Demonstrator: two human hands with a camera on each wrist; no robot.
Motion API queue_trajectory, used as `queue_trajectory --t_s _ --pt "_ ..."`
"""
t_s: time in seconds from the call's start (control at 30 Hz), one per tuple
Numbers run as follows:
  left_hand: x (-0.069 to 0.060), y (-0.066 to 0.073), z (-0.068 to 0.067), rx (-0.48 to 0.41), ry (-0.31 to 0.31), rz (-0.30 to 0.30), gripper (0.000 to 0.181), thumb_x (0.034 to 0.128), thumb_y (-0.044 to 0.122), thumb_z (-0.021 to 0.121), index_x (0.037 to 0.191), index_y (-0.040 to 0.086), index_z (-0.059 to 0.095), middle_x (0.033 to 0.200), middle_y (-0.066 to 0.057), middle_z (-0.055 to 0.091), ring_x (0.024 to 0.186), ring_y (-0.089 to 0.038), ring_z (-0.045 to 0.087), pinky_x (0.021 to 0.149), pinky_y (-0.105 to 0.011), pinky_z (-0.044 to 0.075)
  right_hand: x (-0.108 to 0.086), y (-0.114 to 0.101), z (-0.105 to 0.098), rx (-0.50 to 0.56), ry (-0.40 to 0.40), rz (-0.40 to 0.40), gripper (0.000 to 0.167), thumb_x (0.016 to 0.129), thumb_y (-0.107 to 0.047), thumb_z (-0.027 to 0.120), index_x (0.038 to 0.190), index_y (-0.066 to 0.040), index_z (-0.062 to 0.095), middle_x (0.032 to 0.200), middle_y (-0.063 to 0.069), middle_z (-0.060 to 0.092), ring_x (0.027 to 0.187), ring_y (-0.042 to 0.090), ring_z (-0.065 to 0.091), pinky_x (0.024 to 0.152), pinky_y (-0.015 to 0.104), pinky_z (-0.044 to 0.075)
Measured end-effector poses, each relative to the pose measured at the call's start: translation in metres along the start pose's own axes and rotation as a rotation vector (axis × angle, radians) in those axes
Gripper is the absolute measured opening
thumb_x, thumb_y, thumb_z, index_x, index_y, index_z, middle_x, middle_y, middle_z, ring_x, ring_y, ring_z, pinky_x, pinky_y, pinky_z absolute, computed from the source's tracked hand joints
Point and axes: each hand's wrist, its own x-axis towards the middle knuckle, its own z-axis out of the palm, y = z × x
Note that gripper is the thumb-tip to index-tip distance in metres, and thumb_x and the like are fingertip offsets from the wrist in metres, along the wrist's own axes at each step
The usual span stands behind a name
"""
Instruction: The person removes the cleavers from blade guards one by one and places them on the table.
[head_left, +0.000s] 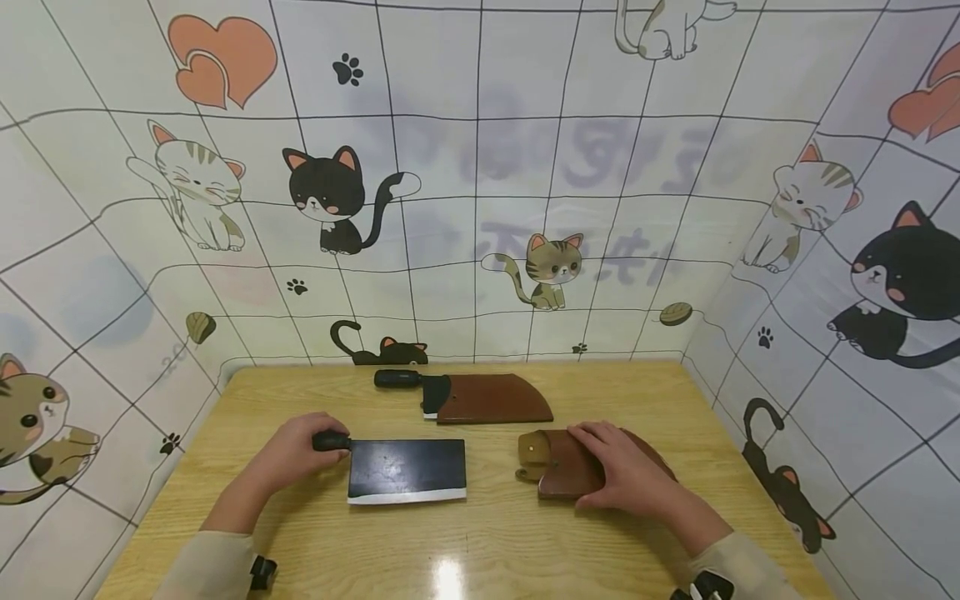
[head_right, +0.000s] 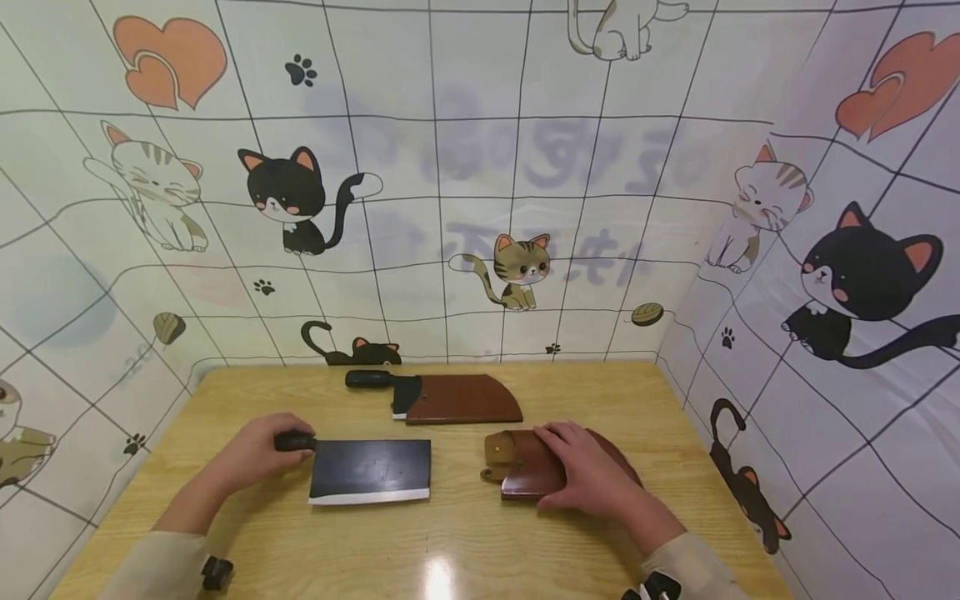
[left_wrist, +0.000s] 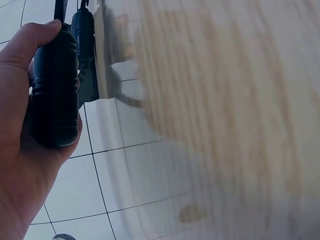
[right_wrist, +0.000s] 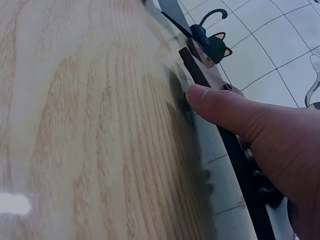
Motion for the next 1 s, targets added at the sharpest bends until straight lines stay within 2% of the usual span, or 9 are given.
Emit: queue_trajectory --t_s 0.4,0.63,0.83,1.0 --pt "0.004 -0.007 0.005 0.007 -0.037 -0.015 0.024 0.0909 0.018 0.092 0.112 0.018 0.081 0.106 0.009 0.073 0.099 -0.016 0.068 0.088 -0.045 0.057 0.002 0.008 0.017 0.049 -0.037 -0.013 0.122 0.074 -0.075 0.092 0.167 -0.009 0.047 0.162 0.016 0.05 0.149 0.044 0.048 0.115 0.067 0.044" --pt "0.003 -0.01 0.009 -0.008 -0.082 -0.058 0.024 0.092 0.02 0.092 0.113 0.019 0.081 0.109 0.007 0.074 0.104 -0.02 0.069 0.094 -0.051 0.056 0.002 0.012 0.021 0.09 -0.049 -0.022 0.12 0.077 -0.072 0.091 0.169 -0.011 0.044 0.165 0.015 0.047 0.149 0.045 0.047 0.112 0.068 0.046" --pt "0.001 -0.011 0.009 -0.05 -0.105 -0.095 0.024 0.0922 0.02 0.092 0.113 0.019 0.081 0.109 0.006 0.074 0.105 -0.02 0.068 0.095 -0.051 0.056 0.0 0.012 0.024 0.134 -0.045 -0.033 0.117 0.08 -0.068 0.091 0.17 -0.012 0.043 0.168 0.014 0.044 0.152 0.044 0.045 0.112 0.067 0.046" --pt "0.004 -0.014 0.01 -0.078 -0.123 -0.099 0.022 0.0926 0.02 0.092 0.112 0.02 0.08 0.107 0.005 0.072 0.103 -0.02 0.066 0.094 -0.05 0.055 -0.001 0.014 0.027 0.144 -0.022 -0.046 0.117 0.08 -0.067 0.093 0.17 -0.01 0.044 0.167 0.014 0.044 0.152 0.043 0.045 0.111 0.067 0.047"
